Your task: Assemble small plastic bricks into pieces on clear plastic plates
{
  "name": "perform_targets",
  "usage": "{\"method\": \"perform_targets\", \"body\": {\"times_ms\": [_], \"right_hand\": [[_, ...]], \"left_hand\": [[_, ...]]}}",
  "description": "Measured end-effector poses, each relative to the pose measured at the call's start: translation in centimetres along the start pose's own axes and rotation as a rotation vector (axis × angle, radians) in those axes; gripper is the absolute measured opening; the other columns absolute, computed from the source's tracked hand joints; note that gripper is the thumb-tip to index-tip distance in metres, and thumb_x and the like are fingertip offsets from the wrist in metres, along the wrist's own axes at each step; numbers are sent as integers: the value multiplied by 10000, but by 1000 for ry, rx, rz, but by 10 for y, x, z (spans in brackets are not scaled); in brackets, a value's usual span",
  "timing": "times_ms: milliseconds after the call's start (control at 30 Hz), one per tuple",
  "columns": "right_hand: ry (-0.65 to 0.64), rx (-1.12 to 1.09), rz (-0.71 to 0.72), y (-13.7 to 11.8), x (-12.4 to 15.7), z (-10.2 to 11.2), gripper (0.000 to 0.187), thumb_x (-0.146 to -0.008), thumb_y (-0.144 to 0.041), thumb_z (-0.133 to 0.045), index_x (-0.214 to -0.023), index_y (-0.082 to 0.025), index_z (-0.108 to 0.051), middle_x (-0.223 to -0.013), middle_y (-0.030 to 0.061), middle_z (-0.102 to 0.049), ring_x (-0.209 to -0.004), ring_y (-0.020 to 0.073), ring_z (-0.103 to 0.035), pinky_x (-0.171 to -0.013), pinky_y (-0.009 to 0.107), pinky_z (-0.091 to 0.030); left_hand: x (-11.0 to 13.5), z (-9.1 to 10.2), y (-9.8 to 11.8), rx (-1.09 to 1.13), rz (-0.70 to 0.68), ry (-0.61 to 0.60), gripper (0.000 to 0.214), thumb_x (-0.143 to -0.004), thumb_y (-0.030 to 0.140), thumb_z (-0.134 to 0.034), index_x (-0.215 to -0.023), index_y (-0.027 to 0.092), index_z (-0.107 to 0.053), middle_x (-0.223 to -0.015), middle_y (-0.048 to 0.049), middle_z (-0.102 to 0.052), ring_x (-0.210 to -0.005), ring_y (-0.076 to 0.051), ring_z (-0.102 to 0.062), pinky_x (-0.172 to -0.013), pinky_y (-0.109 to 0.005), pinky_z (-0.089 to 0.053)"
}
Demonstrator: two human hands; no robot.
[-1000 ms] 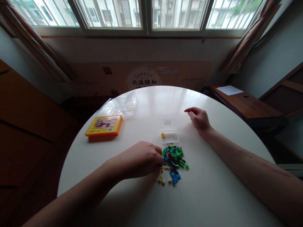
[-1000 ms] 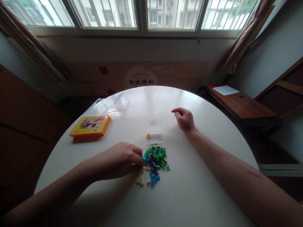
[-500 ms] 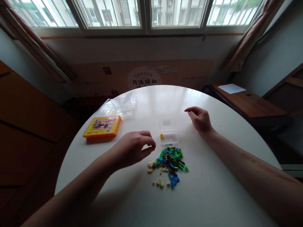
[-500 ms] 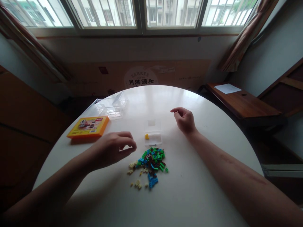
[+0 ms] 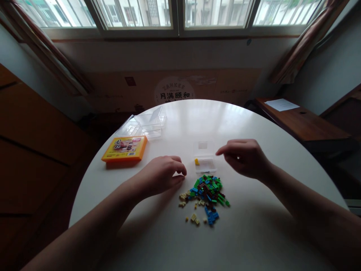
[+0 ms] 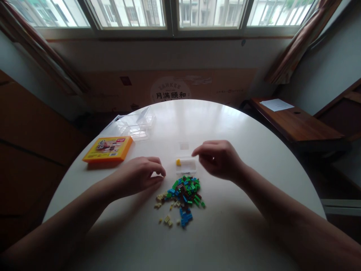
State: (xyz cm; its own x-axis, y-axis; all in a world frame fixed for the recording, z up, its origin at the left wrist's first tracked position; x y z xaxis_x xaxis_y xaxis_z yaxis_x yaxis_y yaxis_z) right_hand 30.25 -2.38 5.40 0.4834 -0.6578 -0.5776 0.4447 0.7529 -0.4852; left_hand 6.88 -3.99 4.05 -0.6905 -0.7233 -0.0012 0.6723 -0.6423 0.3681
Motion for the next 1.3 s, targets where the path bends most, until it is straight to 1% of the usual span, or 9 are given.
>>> {"method": "perform_targets", "body": {"times_ms": [67, 100, 167, 233, 400, 700, 900, 1033, 1300], "right_hand": [[-374, -33, 116, -25, 1, -11, 289, -788, -97, -557, -949, -262, -732, -708, -32, -661, -551, 84, -519, -533, 224, -361], [-508, -23, 129, -34, 3, -16, 321, -799, -115, -579, -1024, -291, -724, -762, -28, -685, -603, 92, -557, -564, 224, -371], [-663, -10, 148, -47, 6, -22, 310, -832, -164, -600, -1074, -319, -715, -843, -15, -709, -673, 108, -597, -601, 230, -376], [-721, -9, 148, -51, 8, -27, 275, -859, -213, -604, -1087, -322, -713, -911, -4, -720, -736, 124, -622, -633, 235, -382], [-755, -18, 118, -44, 11, -33, 253, -851, -213, -621, -1047, -336, -723, -928, -29, -722, -757, 121, -632, -647, 236, -386], [-769, 48, 52, -37, 9, -28, 199, -862, -189, -605, -956, -307, -735, -856, -25, -714, -723, 119, -627, -645, 241, -392], [-769, 19, 75, -45, 11, -33, 265, -836, -189, -622, -1036, -337, -715, -951, -41, -723, -786, 125, -635, -667, 243, -395], [-786, 1, 98, -45, 13, -34, 230, -836, -184, -613, -977, -314, -740, -913, -15, -726, -780, 135, -638, -672, 246, -400], [-793, 9, 70, -46, 11, -31, 204, -876, -209, -588, -997, -300, -725, -932, -14, -720, -804, 131, -633, -683, 252, -389]], "left_hand": [[2, 2, 6, 29, -49, -22, 137, -803, 166, -646, -864, 253, -732, -889, 14, -689, -685, -107, -618, -631, -218, -420], [3, 2, 10, 53, -81, -40, 138, -808, 163, -650, -869, 257, -731, -888, 19, -690, -686, -101, -617, -632, -211, -421], [5, 2, 18, 104, -142, -82, 142, -824, 168, -655, -890, 266, -735, -878, 20, -689, -692, -97, -621, -639, -200, -426], [5, 0, 24, 135, -180, -113, 150, -832, 191, -666, -924, 283, -743, -861, 15, -687, -687, -100, -627, -637, -197, -432], [4, -5, 26, 142, -202, -139, 197, -823, 218, -694, -982, 319, -752, -842, 16, -685, -663, -101, -627, -637, -200, -444], [7, -3, 23, 185, -213, -196, 119, -799, 163, -692, -854, 256, -744, -848, 14, -690, -684, -101, -624, -654, -190, -448], [5, 2, 20, 155, -158, -189, 301, -810, 186, -701, -1076, 326, -716, -930, 17, -700, -711, -108, -626, -647, -192, -445], [4, -1, 18, 170, -169, -208, 194, -819, 186, -694, -960, 303, -757, -880, 14, -700, -708, -110, -634, -664, -194, -454], [5, 10, 8, 158, -136, -111, 184, -831, 157, -672, -930, 288, -756, -896, 22, -703, -728, -91, -643, -652, -182, -438]]}}
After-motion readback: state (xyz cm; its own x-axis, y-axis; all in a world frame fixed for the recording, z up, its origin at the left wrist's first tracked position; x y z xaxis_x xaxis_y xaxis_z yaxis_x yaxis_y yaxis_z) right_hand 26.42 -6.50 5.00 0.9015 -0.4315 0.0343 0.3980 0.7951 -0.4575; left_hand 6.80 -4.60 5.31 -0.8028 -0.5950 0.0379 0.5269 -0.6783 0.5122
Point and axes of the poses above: each hand's wrist, its own x-axis away from the middle knuckle, its own z-axis out of the back of the hand, y = z × x, the point moved 4 cm from there along -x, towards the middle knuckle
